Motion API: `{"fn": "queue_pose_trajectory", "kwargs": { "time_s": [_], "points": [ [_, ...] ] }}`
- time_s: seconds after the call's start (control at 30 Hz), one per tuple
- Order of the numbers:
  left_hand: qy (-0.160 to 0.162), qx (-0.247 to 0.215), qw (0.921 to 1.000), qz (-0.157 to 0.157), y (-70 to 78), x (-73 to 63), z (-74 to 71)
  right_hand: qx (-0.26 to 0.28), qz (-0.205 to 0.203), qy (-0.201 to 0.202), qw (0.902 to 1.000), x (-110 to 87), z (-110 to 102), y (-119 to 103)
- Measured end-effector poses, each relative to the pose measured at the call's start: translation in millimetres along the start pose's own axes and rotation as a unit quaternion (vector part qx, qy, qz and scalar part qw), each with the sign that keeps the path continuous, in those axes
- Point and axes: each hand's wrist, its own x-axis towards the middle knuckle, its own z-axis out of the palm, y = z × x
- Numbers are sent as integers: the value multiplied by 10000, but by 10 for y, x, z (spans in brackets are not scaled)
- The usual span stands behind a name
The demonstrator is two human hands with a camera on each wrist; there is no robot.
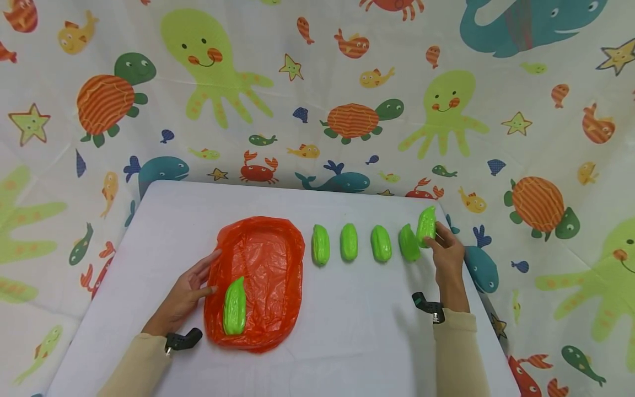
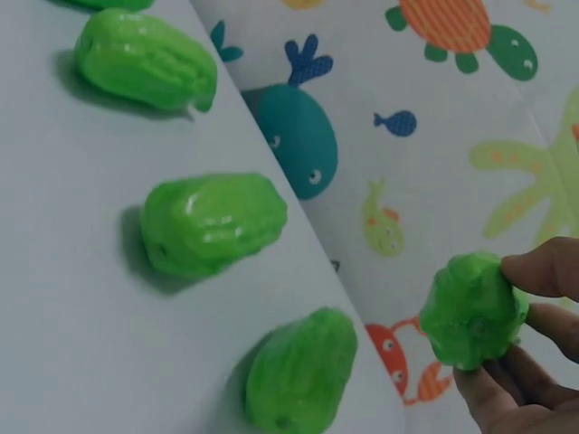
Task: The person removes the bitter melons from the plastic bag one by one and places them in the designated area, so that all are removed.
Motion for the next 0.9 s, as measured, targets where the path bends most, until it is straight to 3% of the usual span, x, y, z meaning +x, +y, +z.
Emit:
{"fn": "queue_pose_trajectory", "kwargs": {
  "time_s": [0.3, 0.9],
  "points": [
    [-4, 12, 10000, 29, -4, -7, -5, -353, 63, -8, 9994, 123, -131, 71],
    [27, 82, 10000, -24, 8, -11, 0, -846, 248, -591, 9944, 430, -343, 393]
  ]
}}
